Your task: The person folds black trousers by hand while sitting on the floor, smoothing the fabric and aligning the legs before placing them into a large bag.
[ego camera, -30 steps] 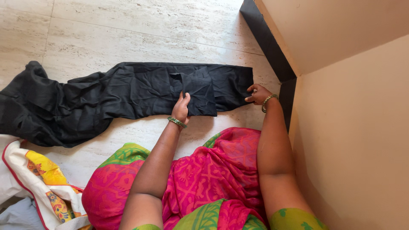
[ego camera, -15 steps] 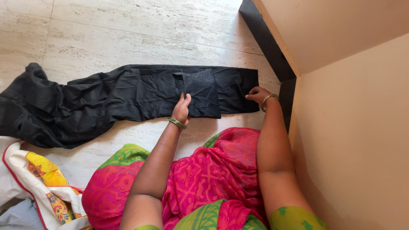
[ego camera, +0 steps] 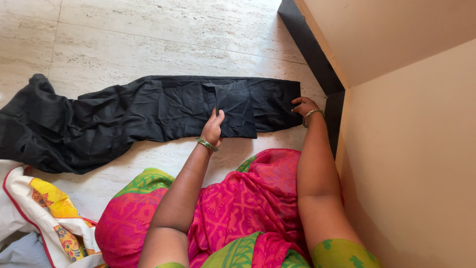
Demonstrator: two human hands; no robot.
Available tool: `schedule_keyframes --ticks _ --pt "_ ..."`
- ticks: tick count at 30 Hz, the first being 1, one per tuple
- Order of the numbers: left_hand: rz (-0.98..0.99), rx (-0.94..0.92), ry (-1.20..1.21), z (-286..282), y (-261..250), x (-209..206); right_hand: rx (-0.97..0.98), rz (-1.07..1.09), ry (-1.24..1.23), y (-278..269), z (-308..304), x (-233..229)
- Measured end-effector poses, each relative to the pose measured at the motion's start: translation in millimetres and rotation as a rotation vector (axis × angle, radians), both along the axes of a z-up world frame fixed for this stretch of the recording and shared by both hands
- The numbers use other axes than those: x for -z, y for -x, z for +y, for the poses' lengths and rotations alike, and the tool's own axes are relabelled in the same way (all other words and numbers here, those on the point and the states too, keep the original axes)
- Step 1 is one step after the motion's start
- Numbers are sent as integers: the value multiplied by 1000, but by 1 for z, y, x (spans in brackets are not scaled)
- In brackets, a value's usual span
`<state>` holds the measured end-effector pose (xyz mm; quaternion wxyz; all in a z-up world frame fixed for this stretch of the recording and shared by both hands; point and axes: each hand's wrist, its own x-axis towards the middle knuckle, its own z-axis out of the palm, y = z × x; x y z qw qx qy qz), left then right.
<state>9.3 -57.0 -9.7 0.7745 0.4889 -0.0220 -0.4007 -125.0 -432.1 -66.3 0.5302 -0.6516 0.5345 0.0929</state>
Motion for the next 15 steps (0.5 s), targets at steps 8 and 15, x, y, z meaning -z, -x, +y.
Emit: schedule_keyframes --ticks 8,15 --pt "114 21 47 1 2 -15 -382 -85 301 -1 13 -15" --pt "47 32 -6 -1 3 -7 -397 187 607 -3 13 -22"
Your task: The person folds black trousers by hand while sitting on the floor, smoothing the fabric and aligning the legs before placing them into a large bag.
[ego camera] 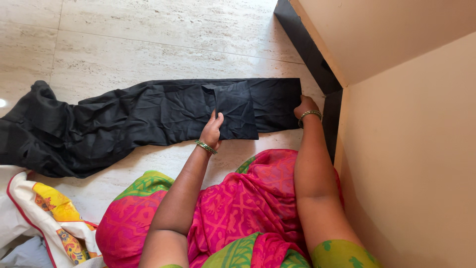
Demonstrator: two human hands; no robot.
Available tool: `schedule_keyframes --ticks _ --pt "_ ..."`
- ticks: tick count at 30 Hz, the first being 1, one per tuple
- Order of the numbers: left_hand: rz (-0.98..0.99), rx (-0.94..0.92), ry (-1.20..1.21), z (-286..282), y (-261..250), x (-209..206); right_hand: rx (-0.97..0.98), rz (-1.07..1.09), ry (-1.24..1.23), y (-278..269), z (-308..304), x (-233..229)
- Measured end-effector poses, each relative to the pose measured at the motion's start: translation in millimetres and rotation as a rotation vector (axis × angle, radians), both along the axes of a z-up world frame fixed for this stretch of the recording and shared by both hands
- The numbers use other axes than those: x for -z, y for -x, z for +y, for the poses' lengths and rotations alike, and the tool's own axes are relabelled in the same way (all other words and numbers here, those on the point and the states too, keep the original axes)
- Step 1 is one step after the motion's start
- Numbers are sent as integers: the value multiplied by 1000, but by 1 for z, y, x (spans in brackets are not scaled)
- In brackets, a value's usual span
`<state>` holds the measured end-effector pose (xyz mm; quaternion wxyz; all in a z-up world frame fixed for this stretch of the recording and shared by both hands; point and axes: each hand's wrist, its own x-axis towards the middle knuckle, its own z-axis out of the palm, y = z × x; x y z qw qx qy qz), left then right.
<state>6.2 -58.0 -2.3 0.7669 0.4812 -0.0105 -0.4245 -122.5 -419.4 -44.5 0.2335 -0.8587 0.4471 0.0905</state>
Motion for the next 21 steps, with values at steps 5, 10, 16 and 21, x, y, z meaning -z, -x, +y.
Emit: schedule_keyframes --ticks 5,10,16,21 --pt "32 9 65 1 0 -4 -45 -84 131 -2 2 -2" --pt "45 5 15 -3 0 0 117 -97 -633 -5 7 25" --pt "-332 104 -84 -19 -5 5 362 274 -144 6 -17 -18" --pt "-757 321 -168 -103 -1 6 400 -39 42 17 -22 -66"
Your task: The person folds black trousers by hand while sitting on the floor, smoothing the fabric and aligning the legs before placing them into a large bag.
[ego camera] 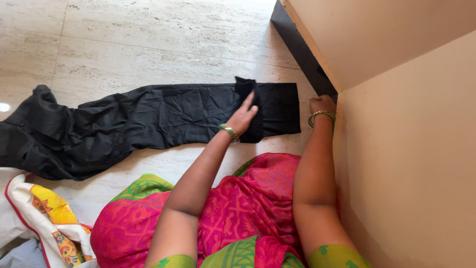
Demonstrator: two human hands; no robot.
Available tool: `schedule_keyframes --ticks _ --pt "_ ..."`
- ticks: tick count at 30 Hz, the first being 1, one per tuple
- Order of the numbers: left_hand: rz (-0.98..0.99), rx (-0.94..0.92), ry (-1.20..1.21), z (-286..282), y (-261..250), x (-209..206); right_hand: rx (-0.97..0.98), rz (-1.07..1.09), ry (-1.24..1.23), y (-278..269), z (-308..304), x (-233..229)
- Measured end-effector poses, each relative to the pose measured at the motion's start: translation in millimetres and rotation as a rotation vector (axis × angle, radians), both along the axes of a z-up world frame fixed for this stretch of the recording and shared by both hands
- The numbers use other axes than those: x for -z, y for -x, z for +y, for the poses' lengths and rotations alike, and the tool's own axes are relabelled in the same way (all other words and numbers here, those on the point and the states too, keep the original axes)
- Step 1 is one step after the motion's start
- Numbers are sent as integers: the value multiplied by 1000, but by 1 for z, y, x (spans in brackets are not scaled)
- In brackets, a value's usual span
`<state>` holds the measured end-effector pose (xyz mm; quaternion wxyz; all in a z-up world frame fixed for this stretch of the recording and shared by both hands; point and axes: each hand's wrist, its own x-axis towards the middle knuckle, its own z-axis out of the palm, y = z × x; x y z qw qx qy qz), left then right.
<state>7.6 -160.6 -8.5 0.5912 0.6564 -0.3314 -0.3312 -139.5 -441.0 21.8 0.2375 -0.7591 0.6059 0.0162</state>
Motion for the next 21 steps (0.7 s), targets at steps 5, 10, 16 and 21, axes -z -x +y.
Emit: schedule_keyframes --ticks 5,10,16,21 --pt "146 229 -156 -72 61 -34 133 -233 -212 6 0 -17" --pt "-353 10 -149 -18 53 1 -22 -10 -281 -5 -12 30" --pt "-739 -522 -770 145 -35 33 -159 174 -232 -18 0 54" --pt "-741 -543 -903 156 -40 40 -190 119 118 -45 56 36"
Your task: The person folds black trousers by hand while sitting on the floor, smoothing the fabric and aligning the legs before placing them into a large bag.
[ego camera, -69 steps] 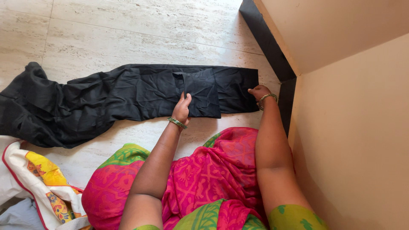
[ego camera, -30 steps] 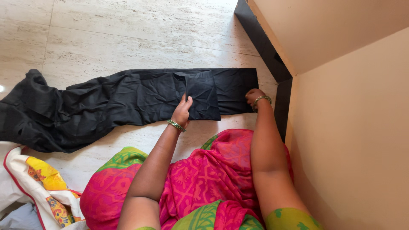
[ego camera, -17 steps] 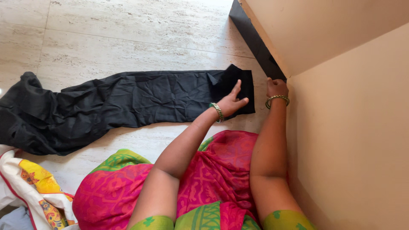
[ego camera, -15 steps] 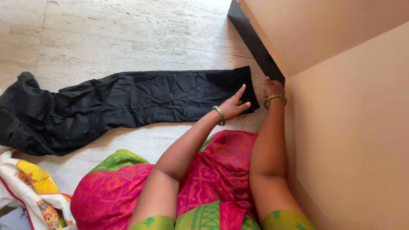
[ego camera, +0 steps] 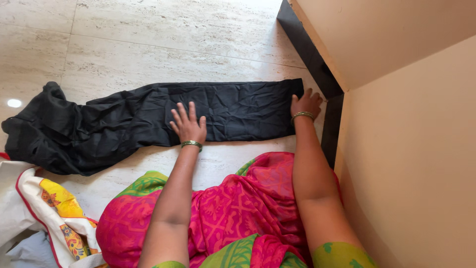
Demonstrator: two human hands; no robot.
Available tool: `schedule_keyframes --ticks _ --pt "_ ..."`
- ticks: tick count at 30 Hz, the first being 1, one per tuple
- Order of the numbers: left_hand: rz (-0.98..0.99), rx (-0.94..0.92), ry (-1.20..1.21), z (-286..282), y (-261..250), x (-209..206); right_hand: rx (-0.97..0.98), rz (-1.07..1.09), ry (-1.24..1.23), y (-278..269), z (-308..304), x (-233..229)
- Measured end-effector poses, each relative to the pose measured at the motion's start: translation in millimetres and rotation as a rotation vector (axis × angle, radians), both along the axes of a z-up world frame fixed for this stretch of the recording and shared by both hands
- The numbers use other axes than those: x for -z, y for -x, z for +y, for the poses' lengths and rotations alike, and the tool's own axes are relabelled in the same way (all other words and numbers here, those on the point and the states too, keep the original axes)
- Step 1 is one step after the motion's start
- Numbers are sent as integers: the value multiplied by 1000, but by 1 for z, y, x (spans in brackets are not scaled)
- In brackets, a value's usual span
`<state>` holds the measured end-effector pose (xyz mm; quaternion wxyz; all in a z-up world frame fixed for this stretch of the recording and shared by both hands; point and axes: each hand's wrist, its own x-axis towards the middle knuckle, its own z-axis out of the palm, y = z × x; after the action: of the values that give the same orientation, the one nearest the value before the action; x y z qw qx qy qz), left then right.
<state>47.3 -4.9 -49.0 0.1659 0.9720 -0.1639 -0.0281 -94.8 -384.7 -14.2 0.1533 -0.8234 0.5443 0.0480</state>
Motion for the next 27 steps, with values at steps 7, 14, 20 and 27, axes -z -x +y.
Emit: schedule_keyframes --ticks 7,14,20,27 --pt "167 151 -182 -38 30 28 -575 -168 214 -38 101 40" --pt "206 141 -275 -29 14 21 -562 -13 159 -33 78 57" --pt "195 176 -256 -25 12 24 -166 54 51 -20 32 42" --pt "144 170 -5 -35 31 -7 114 174 -232 12 -16 18"
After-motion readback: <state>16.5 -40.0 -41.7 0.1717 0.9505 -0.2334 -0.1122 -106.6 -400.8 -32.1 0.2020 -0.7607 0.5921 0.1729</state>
